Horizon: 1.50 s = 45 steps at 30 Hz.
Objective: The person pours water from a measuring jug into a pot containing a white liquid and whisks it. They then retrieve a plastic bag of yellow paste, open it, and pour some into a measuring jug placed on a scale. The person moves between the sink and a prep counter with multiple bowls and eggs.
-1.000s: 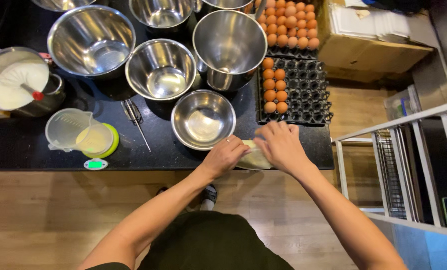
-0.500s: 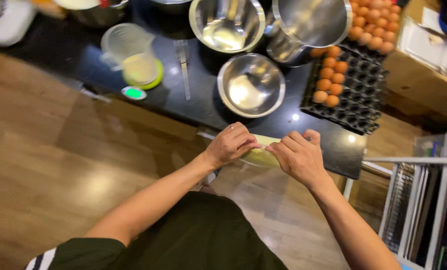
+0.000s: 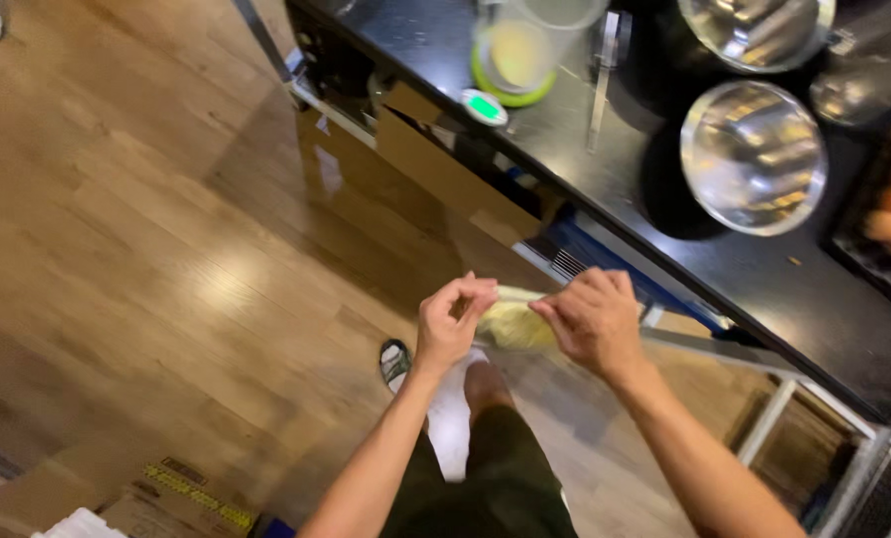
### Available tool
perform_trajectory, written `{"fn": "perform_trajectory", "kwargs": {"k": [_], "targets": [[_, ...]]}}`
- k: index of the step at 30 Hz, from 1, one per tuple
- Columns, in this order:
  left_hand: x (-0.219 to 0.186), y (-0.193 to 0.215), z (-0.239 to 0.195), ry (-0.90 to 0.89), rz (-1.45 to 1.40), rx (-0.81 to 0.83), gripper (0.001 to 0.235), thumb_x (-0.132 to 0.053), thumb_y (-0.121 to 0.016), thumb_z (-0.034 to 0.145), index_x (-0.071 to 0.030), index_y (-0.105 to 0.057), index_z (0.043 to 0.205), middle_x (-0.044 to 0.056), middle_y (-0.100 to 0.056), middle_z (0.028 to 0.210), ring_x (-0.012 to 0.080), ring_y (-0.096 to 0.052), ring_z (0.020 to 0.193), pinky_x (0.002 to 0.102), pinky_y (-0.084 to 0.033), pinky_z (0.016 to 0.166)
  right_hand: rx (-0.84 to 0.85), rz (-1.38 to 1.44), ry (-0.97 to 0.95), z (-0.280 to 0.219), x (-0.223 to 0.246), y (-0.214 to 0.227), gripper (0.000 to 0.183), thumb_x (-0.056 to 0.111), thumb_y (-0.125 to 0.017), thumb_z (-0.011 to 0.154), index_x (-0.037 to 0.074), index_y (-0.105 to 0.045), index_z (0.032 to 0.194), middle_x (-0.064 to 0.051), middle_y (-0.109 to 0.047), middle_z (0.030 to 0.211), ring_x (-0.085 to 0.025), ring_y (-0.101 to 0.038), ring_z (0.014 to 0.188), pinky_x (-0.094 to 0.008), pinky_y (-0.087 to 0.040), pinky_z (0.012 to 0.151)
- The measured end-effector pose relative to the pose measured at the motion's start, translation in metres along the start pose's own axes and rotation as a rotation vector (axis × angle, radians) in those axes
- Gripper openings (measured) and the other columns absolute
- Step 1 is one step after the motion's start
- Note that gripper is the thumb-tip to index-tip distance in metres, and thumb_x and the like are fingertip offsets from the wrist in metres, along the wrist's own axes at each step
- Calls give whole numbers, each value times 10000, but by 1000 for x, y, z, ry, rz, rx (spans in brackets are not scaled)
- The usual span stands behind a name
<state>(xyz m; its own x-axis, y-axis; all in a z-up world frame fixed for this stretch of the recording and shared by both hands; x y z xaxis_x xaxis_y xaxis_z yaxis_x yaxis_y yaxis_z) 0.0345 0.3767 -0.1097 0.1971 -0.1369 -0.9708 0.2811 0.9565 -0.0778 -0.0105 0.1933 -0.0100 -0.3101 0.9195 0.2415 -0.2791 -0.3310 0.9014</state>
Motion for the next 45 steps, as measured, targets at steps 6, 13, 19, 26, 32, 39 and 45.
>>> {"fn": "perform_trajectory", "kwargs": {"k": [6, 13, 19, 26, 32, 39, 45], "targets": [[50, 51, 7, 68, 36, -62, 138, -71, -746, 955, 1, -655, 879, 89, -738, 828, 165, -715, 786, 421, -581, 1051, 74, 227, -258, 9, -8, -101, 195, 291, -856, 796, 132, -752, 751, 17, -671, 749, -173, -550, 788, -361, -379, 721], [95, 90, 18, -26, 194, -137, 128, -42, -748, 937, -5, -640, 878, 100, -738, 873, 194, -734, 843, 439, -574, 1074, 307, 707, -155, 30, -64, -201, 179, 258, -759, 857, 80, -758, 877, -51, -751, 1166, -231, -627, 1096, -389, -481, 969], [136, 114, 27, 52, 190, -204, 99, 11, -729, 936, -5, -642, 891, 82, -748, 882, 185, -738, 843, 438, -576, 1081, 95, 623, -525, 42, -169, -296, 243, 221, -732, 972, 21, -749, 1108, -85, -746, 1158, -151, -684, 1064, -325, -535, 936], [178, 125, 30, 60, 205, -292, 84, 13, -717, 939, -1, -652, 887, 88, -766, 917, 165, -752, 893, 453, -582, 1073, 280, 205, -756, 94, -308, -400, 365, 256, -798, 897, 86, -686, 1200, -137, -751, 997, -241, -712, 896, -385, -566, 797], [220, 134, 18, 75, 226, -361, 100, 12, -722, 935, -17, -648, 875, 86, -767, 902, 171, -773, 911, 445, -589, 1067, 423, -217, -532, 130, -386, -490, 581, 356, -830, 802, 46, -618, 1246, -279, -658, 1157, -438, -628, 1088, -491, -523, 894], [230, 139, 14, 127, 264, -386, 97, 16, -731, 922, -13, -651, 874, 91, -769, 910, 181, -762, 891, 439, -586, 1060, 470, -345, -557, 117, -440, -521, 400, 388, -589, 1015, 33, -688, 1172, -282, -669, 1195, -463, -641, 1103, -529, -517, 938], [199, 141, 30, 89, 264, -330, 87, -5, -752, 913, -18, -675, 874, 70, -774, 894, 169, -765, 858, 401, -605, 1016, 235, -5, -714, 87, -332, -395, 530, 528, -537, 1137, 34, -706, 1225, -320, -675, 1173, -469, -633, 1122, -501, -494, 966]]}}
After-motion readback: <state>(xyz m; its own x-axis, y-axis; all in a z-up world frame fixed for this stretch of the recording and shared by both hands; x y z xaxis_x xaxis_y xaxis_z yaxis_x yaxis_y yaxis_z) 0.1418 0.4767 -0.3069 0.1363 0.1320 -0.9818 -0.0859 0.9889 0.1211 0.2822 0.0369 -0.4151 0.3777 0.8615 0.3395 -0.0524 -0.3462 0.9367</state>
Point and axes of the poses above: each hand's wrist, its own z-axis towards the middle knuckle, its own y-axis out of the back of the hand, x = y × z, the point moved 4 cm from there along z, towards the middle knuckle
